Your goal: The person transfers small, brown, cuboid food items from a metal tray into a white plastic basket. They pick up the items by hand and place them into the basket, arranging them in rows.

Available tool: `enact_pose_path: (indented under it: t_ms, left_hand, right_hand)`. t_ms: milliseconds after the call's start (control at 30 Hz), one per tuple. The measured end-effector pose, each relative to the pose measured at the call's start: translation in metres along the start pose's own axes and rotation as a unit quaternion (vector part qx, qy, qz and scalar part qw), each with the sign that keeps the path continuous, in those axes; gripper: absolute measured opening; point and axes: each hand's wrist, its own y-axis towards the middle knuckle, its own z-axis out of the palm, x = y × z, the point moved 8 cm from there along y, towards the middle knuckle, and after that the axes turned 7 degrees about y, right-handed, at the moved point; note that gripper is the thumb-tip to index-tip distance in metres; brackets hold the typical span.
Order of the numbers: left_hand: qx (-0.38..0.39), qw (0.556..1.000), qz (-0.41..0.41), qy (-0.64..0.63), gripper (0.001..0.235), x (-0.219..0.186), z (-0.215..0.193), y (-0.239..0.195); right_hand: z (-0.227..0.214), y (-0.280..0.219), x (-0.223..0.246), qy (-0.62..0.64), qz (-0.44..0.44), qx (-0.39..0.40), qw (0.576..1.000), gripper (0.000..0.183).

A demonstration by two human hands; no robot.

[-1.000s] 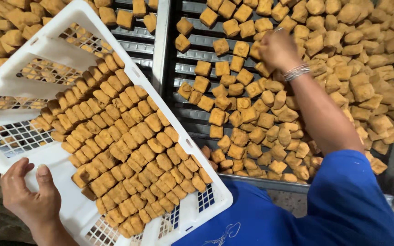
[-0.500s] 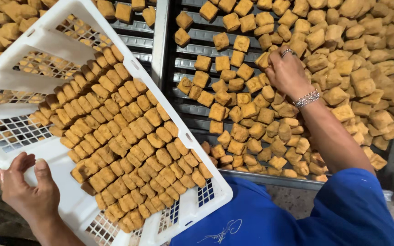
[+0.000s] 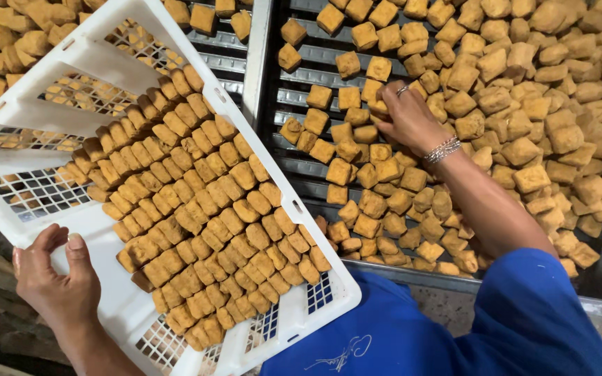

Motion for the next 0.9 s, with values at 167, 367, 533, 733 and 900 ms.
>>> enact_pose_path:
  t_ms: [167,367,533,733,900]
  left_hand:
    - [0.005,1.000,-0.015,0.006,0.022,0.009,0.002,-0.008]
    - [0.009,0.999,-0.022,0.023,0.023,0.015,0.007,-0.011]
    - [0.008,0.999,-0.029,0.025,0.025,0.015,0.005,-0.006]
    - [0.007,0.999,-0.025,0.035,0.026,0.013,0.006,-0.006]
    - [0.008,0.999,-0.027,0.025,0.023,0.006,0.005,-0.005]
  right_hand:
    - [-0.002,0.012,-0.012,0.046,0.063,0.049,0.996,0.041]
    - [-0.034,0.058,-0.040,0.132,0.079,-0.014,0.988,0.045]
    - [-0.022,0.086,-0.027,-0.123,-0.103,0.006,0.987,0.067]
    - [-0.040,0.083,-0.024,0.088,-0.050,-0.103,0.989,0.066]
    - [-0.003,0.100,-0.001,0.107,0.061,-0.164,0.979,0.073]
